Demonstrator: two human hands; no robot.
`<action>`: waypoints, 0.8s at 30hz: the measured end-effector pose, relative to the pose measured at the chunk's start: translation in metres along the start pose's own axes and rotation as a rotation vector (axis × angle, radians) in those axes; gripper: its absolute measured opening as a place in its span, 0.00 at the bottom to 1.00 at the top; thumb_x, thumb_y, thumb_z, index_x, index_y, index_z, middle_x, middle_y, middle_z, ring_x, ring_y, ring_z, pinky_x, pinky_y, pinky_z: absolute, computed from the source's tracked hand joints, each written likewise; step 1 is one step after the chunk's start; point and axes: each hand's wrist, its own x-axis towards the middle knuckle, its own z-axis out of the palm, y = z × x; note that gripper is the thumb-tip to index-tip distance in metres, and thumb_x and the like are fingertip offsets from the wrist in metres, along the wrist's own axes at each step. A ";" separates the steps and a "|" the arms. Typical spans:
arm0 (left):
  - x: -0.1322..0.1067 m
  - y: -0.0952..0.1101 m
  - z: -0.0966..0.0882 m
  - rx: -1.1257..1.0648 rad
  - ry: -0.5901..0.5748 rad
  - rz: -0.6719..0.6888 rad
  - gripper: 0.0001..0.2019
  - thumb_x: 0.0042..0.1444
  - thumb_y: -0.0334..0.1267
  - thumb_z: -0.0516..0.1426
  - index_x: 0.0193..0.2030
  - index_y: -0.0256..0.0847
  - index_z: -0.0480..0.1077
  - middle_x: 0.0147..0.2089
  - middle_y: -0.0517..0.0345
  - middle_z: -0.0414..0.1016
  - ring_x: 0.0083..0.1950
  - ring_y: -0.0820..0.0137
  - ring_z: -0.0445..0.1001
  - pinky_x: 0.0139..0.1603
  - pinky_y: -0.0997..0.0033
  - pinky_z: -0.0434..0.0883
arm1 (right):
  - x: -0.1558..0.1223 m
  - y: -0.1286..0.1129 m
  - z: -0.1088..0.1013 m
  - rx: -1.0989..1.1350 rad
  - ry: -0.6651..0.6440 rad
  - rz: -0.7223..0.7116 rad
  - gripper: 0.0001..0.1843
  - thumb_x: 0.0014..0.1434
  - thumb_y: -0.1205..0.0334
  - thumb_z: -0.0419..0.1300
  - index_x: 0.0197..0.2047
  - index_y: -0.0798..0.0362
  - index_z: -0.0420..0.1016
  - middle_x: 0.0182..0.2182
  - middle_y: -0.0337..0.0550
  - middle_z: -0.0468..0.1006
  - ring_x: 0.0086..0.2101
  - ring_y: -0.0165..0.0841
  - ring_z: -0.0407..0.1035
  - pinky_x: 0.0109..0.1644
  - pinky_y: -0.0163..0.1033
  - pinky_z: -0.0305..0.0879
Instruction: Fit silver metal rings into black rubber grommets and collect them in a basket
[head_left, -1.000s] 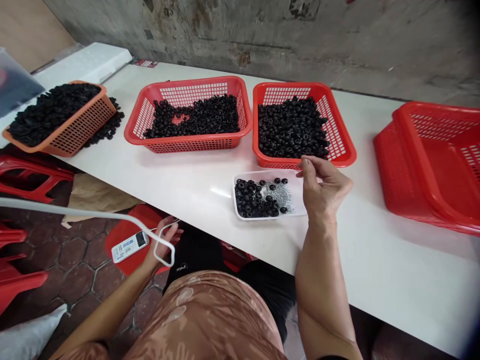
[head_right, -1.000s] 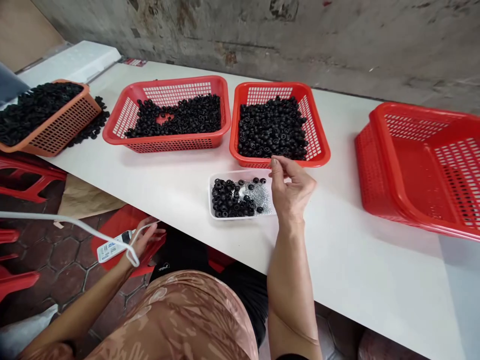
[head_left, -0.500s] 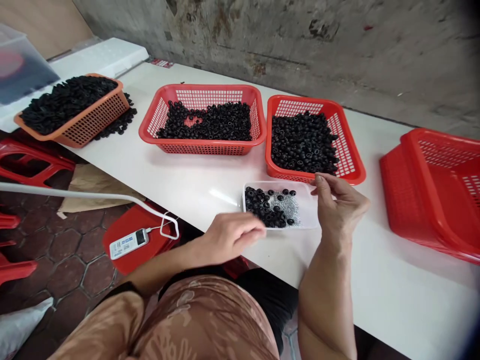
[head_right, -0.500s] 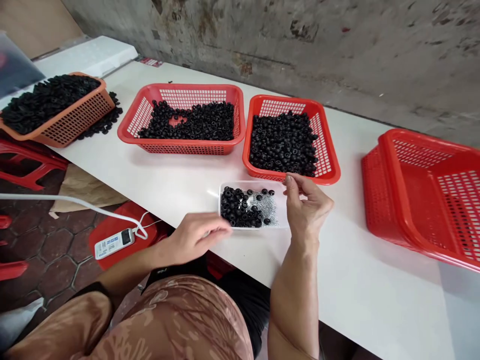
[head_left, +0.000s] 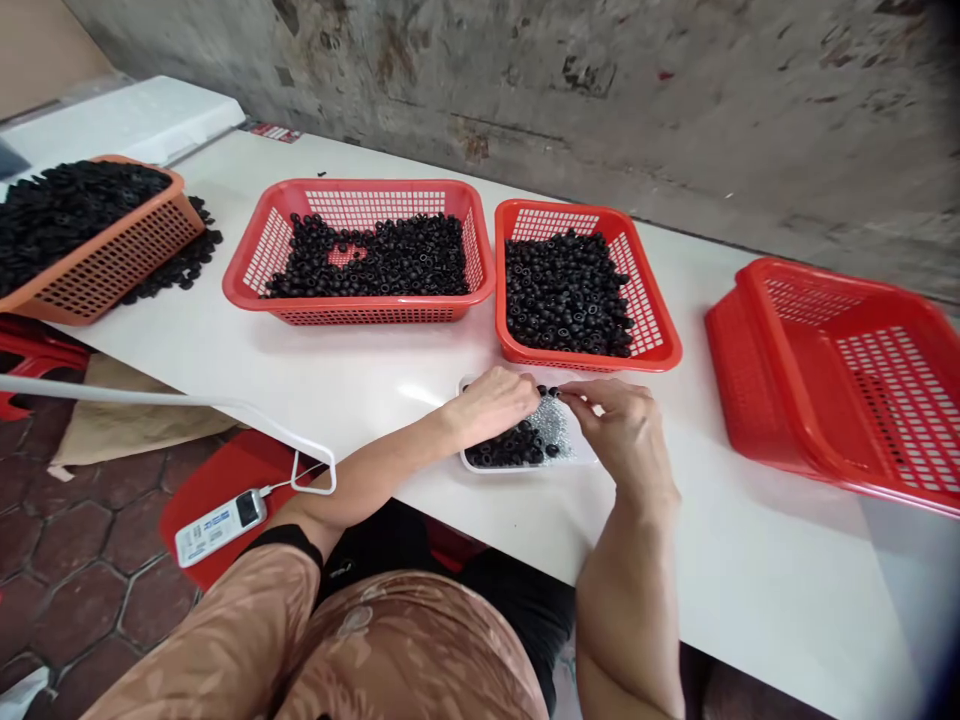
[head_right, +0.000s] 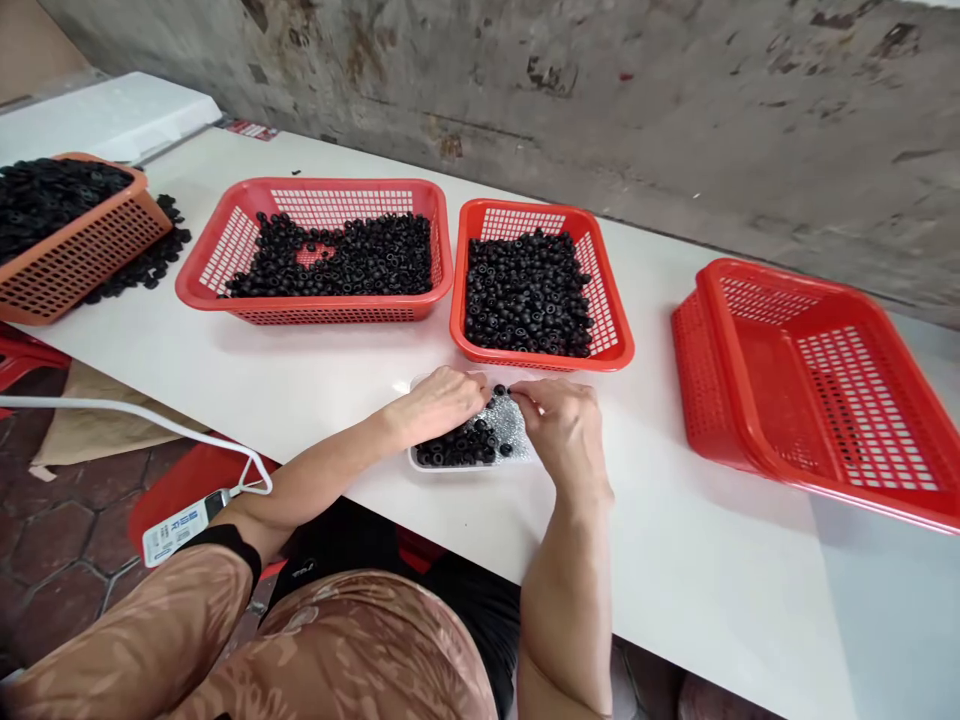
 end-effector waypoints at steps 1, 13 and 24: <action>-0.001 0.000 0.001 -0.005 0.002 -0.001 0.14 0.66 0.20 0.49 0.46 0.29 0.77 0.40 0.42 0.80 0.37 0.61 0.81 0.30 0.65 0.67 | -0.001 0.000 0.002 -0.076 -0.037 -0.008 0.10 0.63 0.62 0.60 0.37 0.49 0.85 0.32 0.44 0.85 0.32 0.38 0.75 0.49 0.47 0.66; -0.003 -0.003 0.015 -0.170 0.105 0.008 0.08 0.64 0.22 0.55 0.37 0.33 0.74 0.42 0.44 0.81 0.43 0.59 0.82 0.37 0.65 0.74 | -0.007 -0.058 0.012 -0.701 -0.466 0.042 0.17 0.62 0.79 0.51 0.34 0.56 0.79 0.27 0.52 0.80 0.35 0.43 0.71 0.47 0.48 0.52; -0.008 -0.001 0.015 -0.131 0.096 0.033 0.08 0.66 0.23 0.52 0.41 0.34 0.72 0.38 0.50 0.79 0.39 0.61 0.81 0.37 0.65 0.74 | -0.008 -0.052 0.016 -0.604 -0.547 0.155 0.15 0.66 0.76 0.51 0.42 0.54 0.78 0.35 0.49 0.83 0.32 0.39 0.79 0.31 0.39 0.57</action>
